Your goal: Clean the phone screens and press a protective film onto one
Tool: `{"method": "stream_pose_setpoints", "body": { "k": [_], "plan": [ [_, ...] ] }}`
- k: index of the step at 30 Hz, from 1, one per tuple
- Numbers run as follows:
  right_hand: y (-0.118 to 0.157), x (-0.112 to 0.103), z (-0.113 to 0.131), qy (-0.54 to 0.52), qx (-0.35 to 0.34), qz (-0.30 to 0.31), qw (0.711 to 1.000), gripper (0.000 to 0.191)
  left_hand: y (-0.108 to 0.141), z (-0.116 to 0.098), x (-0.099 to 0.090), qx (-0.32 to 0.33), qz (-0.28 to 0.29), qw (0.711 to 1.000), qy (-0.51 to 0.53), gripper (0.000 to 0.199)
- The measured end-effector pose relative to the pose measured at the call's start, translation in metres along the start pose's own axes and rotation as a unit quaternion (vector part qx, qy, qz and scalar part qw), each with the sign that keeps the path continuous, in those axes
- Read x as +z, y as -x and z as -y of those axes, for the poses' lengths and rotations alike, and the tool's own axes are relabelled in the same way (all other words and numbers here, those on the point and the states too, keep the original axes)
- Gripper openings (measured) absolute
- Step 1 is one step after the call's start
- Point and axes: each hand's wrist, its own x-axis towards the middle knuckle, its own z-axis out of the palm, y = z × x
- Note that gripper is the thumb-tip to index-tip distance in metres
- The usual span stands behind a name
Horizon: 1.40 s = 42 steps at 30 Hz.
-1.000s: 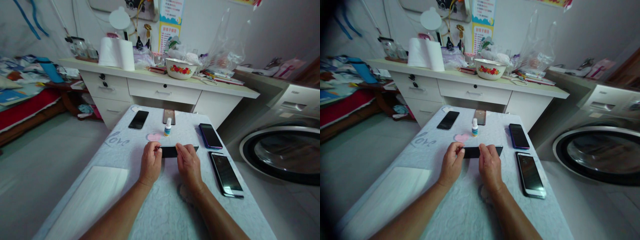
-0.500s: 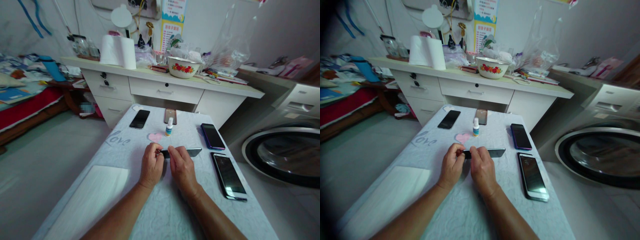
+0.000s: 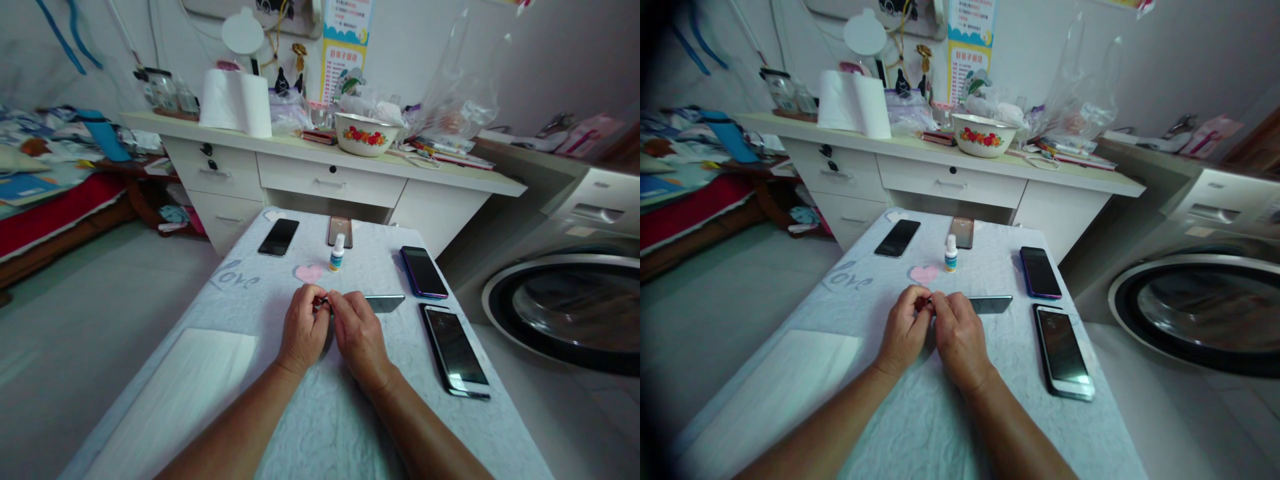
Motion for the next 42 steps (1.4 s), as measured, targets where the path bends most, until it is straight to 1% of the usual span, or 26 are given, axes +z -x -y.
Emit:
{"method": "stream_pose_setpoints", "body": {
  "k": [8, 15, 18, 21, 24, 26, 29, 34, 42],
  "plan": [
    [0.000, -0.004, -0.010, 0.016, 0.008, -0.009, 1.000, 0.031, -0.001, 0.003, 0.001, 0.001, 0.014, 1.000, -0.016, 0.010],
    [-0.006, -0.027, -0.026, 0.057, 0.027, -0.002, 0.998, 0.032, -0.002, 0.006, 0.003, -0.002, 0.012, 1.000, -0.010, 0.013],
    [-0.013, -0.033, -0.031, 0.070, 0.032, 0.012, 0.997, 0.029, -0.003, 0.009, 0.004, -0.003, -0.006, 1.000, -0.004, 0.013],
    [-0.015, -0.030, -0.032, 0.069, 0.037, 0.014, 0.997, 0.027, -0.004, 0.012, 0.004, -0.005, -0.038, 0.999, -0.008, 0.013],
    [-0.013, -0.022, -0.031, 0.053, 0.040, -0.015, 0.998, 0.027, -0.005, 0.013, 0.003, -0.003, -0.056, 0.998, -0.017, 0.013],
    [-0.009, -0.018, -0.030, 0.043, 0.040, -0.041, 0.997, 0.028, -0.005, 0.013, 0.003, -0.003, -0.056, 0.998, -0.019, 0.013],
    [-0.005, -0.018, -0.033, 0.033, 0.036, -0.058, 0.997, 0.028, -0.006, 0.012, 0.003, -0.010, -0.048, 0.999, -0.015, 0.013],
    [-0.003, -0.024, -0.040, 0.030, 0.045, -0.073, 0.996, 0.026, -0.007, 0.012, 0.004, -0.021, -0.040, 0.999, -0.008, 0.014],
    [0.000, -0.023, -0.046, 0.027, 0.035, -0.080, 0.996, 0.025, -0.007, 0.015, 0.006, -0.033, -0.042, 0.999, -0.001, 0.015]
  ]
}}
